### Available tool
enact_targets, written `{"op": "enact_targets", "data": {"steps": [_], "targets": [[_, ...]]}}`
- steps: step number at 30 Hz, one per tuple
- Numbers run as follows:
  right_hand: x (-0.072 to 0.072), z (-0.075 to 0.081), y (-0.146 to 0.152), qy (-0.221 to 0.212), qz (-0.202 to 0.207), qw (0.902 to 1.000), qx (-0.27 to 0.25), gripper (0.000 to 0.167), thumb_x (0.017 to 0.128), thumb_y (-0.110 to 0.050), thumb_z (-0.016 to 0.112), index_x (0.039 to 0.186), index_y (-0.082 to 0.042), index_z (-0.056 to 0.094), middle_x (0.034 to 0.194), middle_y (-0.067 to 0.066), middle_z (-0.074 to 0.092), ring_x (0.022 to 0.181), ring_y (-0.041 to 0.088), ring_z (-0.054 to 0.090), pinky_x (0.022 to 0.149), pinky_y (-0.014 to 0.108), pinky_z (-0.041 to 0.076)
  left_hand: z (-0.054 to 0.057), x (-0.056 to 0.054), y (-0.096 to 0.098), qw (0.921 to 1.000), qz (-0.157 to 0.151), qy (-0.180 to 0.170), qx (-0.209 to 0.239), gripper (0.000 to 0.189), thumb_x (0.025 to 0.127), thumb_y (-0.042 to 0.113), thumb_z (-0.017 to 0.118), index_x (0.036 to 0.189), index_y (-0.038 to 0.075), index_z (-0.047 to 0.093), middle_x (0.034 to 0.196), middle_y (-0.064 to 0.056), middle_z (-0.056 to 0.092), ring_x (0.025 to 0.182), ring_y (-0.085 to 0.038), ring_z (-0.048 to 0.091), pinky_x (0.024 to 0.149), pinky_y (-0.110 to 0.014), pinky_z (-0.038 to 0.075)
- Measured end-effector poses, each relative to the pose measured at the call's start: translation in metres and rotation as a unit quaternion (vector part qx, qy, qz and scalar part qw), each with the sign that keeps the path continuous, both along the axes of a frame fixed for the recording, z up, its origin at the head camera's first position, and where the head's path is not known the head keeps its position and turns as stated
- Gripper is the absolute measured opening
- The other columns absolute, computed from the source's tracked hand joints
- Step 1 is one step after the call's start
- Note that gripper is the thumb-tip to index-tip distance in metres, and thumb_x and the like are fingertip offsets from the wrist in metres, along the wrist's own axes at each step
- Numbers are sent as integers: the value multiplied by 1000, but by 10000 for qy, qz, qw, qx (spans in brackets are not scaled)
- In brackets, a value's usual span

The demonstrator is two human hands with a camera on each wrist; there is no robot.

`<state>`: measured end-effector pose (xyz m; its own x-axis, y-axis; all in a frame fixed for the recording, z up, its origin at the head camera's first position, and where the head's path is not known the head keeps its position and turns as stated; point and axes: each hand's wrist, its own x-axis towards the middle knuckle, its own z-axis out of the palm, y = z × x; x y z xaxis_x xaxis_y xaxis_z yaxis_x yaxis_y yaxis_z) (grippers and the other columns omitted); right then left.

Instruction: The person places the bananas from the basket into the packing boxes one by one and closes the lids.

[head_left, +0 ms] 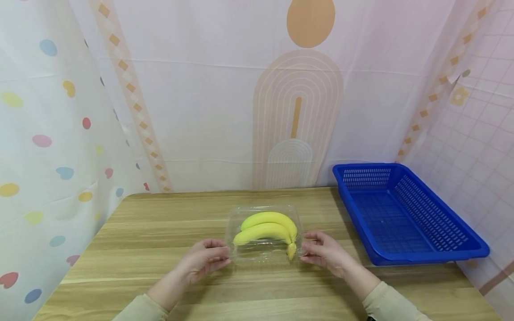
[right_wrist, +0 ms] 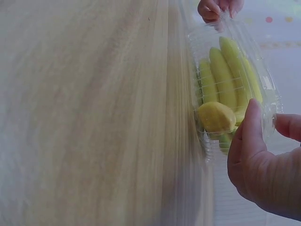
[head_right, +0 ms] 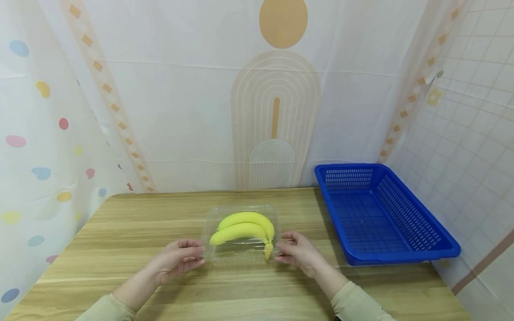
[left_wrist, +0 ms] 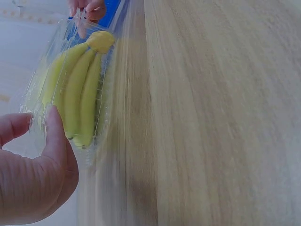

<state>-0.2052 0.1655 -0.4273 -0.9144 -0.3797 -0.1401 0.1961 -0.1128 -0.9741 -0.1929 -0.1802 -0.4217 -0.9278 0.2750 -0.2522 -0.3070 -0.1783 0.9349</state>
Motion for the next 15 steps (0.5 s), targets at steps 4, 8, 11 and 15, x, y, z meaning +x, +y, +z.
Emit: {"op": "enact_targets", "data": {"steps": [4,8,11,15], "targets": [[-1,-1,0,-29,4,10000,-13,58,95,2,57,138,22,23,99,11,50,83,16,61,83,30,58,0,0,0,10000,-14,-40,25,29,91,-6,61,115,-10,44,95,-9,56,82,-16,62,81,-27,58],[-1,-2,-1,-59,-27,10000,15,58,94,3,57,138,21,24,99,11,47,82,16,61,83,29,58,0,-1,0,10000,-19,-61,12,24,91,-6,60,110,-8,47,95,-10,57,81,-15,63,80,-26,58],[0,-2,-3,-74,-72,9999,46,57,93,5,57,137,21,25,98,10,45,82,15,60,82,28,58,0,-1,1,10000,2,-48,4,24,89,-7,61,108,-7,47,95,-10,57,80,-15,63,80,-25,58],[0,-1,-4,-106,-122,9998,71,55,93,6,57,136,21,26,98,11,44,82,15,61,81,27,58,0,0,4,9999,103,-59,-26,26,87,-9,60,109,-9,46,94,-11,56,79,-15,62,78,-25,58]]}}
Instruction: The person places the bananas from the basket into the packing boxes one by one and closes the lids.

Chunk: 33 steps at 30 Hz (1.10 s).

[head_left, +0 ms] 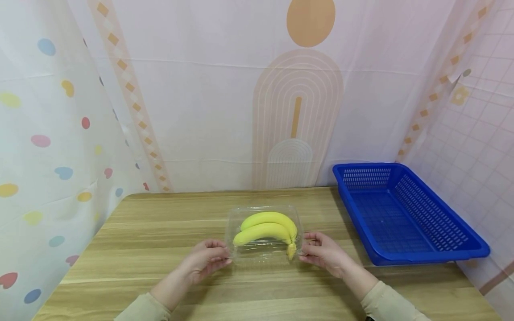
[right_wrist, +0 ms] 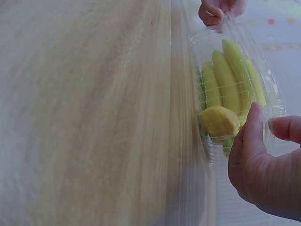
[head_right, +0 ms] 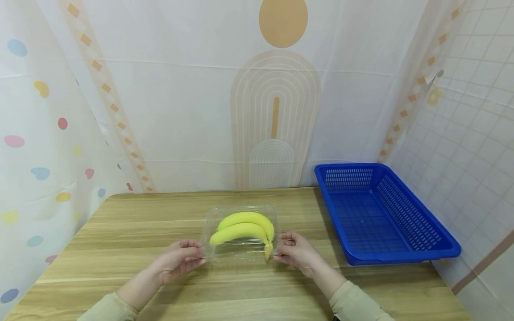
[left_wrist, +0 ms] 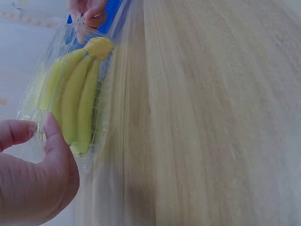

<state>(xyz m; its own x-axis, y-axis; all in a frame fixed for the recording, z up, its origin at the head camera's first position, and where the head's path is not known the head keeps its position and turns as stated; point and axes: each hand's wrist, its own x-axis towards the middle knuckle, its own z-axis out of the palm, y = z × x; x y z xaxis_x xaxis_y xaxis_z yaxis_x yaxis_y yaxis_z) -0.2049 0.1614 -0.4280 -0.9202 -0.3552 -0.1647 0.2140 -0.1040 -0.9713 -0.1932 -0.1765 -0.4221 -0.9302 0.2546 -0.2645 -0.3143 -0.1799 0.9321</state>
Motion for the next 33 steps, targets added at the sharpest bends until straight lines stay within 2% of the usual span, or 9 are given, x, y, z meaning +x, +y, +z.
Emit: {"op": "enact_targets", "data": {"steps": [13,28,33], "targets": [[2,1,-2,0,-120,9999,-22,50,91,11,56,132,21,29,97,11,43,80,15,59,80,27,58,-1,0,3,9999,119,13,-80,22,85,-12,56,104,-8,47,93,-11,56,79,-16,61,76,-25,58],[0,-4,-5,103,-431,9987,259,48,87,15,59,129,19,36,93,9,45,80,15,55,76,25,59,-3,0,3,9996,260,-34,-118,29,84,-14,58,109,-9,43,95,-12,54,78,-17,61,75,-25,59],[0,-5,-5,85,-393,9989,252,50,86,13,59,130,19,34,95,10,43,81,15,55,77,25,58,-2,0,2,9998,164,-69,-15,28,85,-13,59,109,-10,44,94,-11,55,79,-16,61,76,-25,58]]}}
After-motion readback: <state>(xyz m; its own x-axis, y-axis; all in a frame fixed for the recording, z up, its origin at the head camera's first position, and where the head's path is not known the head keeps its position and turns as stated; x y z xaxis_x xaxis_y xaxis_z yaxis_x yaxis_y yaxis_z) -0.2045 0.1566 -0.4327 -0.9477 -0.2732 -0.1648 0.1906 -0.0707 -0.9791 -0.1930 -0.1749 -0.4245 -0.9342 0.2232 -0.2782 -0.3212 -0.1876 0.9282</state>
